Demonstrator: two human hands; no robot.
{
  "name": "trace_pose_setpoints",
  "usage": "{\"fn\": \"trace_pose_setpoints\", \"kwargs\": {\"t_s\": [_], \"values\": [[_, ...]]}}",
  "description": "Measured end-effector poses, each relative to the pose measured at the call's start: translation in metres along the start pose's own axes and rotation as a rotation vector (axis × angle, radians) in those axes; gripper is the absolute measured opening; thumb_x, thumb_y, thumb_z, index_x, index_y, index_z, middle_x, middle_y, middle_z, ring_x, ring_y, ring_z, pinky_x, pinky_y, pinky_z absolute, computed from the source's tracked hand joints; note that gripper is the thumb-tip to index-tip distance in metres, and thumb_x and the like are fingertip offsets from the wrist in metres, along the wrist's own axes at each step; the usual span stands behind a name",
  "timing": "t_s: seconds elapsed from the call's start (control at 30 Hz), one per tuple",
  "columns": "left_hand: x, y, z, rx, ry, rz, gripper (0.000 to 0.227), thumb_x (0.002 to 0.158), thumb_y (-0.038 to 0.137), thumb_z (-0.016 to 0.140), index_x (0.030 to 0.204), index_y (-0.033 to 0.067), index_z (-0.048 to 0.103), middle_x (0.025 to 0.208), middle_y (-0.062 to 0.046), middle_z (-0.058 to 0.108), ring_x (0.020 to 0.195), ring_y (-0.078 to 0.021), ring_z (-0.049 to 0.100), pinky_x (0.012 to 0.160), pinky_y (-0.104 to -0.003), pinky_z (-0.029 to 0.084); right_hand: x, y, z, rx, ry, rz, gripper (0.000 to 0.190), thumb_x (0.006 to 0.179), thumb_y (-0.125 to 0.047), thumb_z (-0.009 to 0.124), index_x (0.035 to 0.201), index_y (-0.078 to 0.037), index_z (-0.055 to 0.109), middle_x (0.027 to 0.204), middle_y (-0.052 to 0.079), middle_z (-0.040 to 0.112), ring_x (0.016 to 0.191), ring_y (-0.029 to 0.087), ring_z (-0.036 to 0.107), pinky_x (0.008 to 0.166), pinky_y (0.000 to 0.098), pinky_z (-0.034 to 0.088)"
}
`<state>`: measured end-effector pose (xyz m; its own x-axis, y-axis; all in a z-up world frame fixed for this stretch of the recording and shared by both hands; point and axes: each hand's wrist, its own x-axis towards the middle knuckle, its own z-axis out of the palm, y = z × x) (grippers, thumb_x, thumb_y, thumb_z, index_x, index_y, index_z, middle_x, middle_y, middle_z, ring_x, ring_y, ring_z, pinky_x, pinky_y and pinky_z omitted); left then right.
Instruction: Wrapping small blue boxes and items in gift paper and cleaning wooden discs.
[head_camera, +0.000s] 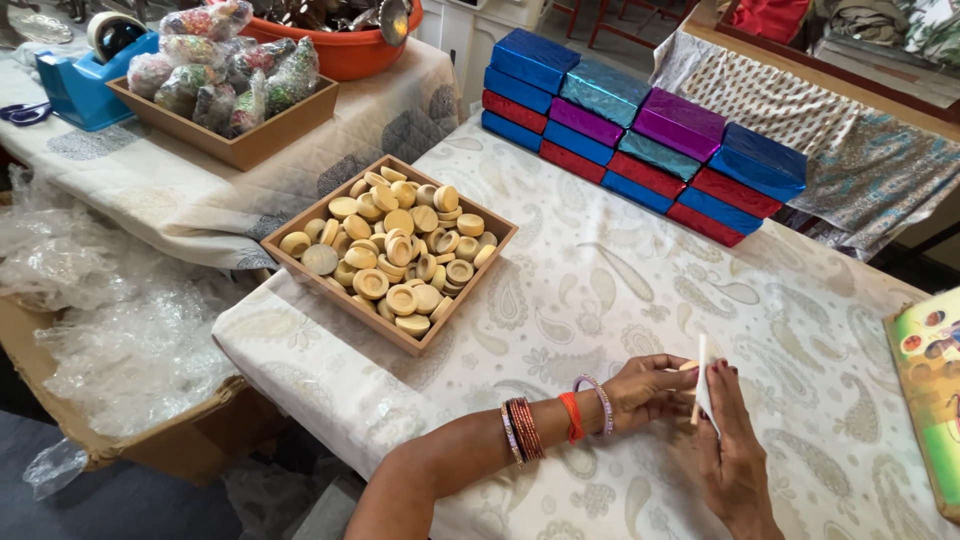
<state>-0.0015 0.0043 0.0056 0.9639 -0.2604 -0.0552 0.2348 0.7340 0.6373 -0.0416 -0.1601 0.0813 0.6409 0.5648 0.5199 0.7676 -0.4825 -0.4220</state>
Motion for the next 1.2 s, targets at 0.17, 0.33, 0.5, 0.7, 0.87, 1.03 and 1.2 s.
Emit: {"fn": "trace_pose_setpoints", "kwargs": {"t_s": [0.17,0.33,0.5,0.7,0.87,1.03,1.2], "values": [[0.009,-0.013,-0.013,-0.195,-0.03,0.033,0.035,0.099,0.026,0.079,0.122,0.0059,0.061,0.098,-0.007,0.069,0.084,-0.0153,0.069,0.078,-0.037,0.063,0.002,0.003,0.0,0.042,-0.002,0.017,0.057,0.099,-0.013,0.046,0.155,-0.01,0.039,0.163,0.016,0.038,0.152,0.032,0.035,0.116,0.0402,0.037],[-0.004,0.004,0.009,0.027,-0.013,-0.044,0.034,0.097,0.02,0.074,0.124,0.0046,0.061,0.108,-0.01,0.071,0.092,-0.0192,0.073,0.083,-0.035,0.063,0.001,0.019,-0.002,0.196,0.001,0.101,0.06,0.097,-0.011,0.037,0.157,-0.009,0.038,0.166,0.014,0.036,0.154,0.03,0.032,0.12,0.04,0.033],[0.036,-0.016,-0.033,-0.088,-0.052,0.098,0.036,0.099,0.017,0.073,0.131,0.0039,0.063,0.113,-0.008,0.07,0.095,-0.0196,0.07,0.086,-0.036,0.062,-0.001,-0.004,0.003,0.082,-0.011,0.043,0.059,0.097,-0.012,0.035,0.156,-0.007,0.035,0.166,0.015,0.031,0.153,0.031,0.027,0.118,0.0403,0.032],[0.005,-0.004,0.001,-0.049,-0.122,-0.014,0.031,0.103,0.016,0.068,0.13,0.0007,0.061,0.116,-0.008,0.07,0.101,-0.0185,0.072,0.093,-0.036,0.061,0.001,0.014,-0.006,0.113,0.0,0.077,0.06,0.097,-0.009,0.033,0.157,-0.008,0.035,0.165,0.015,0.032,0.155,0.032,0.026,0.117,0.0431,0.03],[0.038,-0.017,-0.034,-0.086,-0.028,0.079,0.035,0.1,0.014,0.071,0.133,0.0038,0.064,0.114,-0.011,0.069,0.096,-0.0198,0.068,0.093,-0.036,0.062,-0.002,0.006,0.005,0.024,-0.016,0.02,0.06,0.096,-0.01,0.032,0.156,-0.01,0.033,0.165,0.014,0.031,0.152,0.032,0.027,0.118,0.043,0.033],[0.035,-0.022,-0.031,-0.125,-0.085,0.047,0.033,0.104,0.017,0.072,0.132,0.0015,0.064,0.114,-0.008,0.068,0.101,-0.0198,0.068,0.094,-0.035,0.059,-0.001,0.016,-0.001,-0.023,-0.018,-0.071,0.059,0.098,-0.011,0.033,0.157,-0.008,0.035,0.165,0.017,0.033,0.154,0.034,0.028,0.119,0.0453,0.029],[0.017,-0.008,-0.01,-0.048,-0.074,-0.062,0.033,0.1,0.017,0.07,0.13,0.0036,0.061,0.118,-0.007,0.068,0.104,-0.0199,0.07,0.094,-0.036,0.06,0.0,0.012,-0.005,-0.011,0.038,-0.057,0.057,0.101,-0.015,0.033,0.158,-0.007,0.034,0.165,0.018,0.033,0.155,0.035,0.028,0.12,0.048,0.031]]}}
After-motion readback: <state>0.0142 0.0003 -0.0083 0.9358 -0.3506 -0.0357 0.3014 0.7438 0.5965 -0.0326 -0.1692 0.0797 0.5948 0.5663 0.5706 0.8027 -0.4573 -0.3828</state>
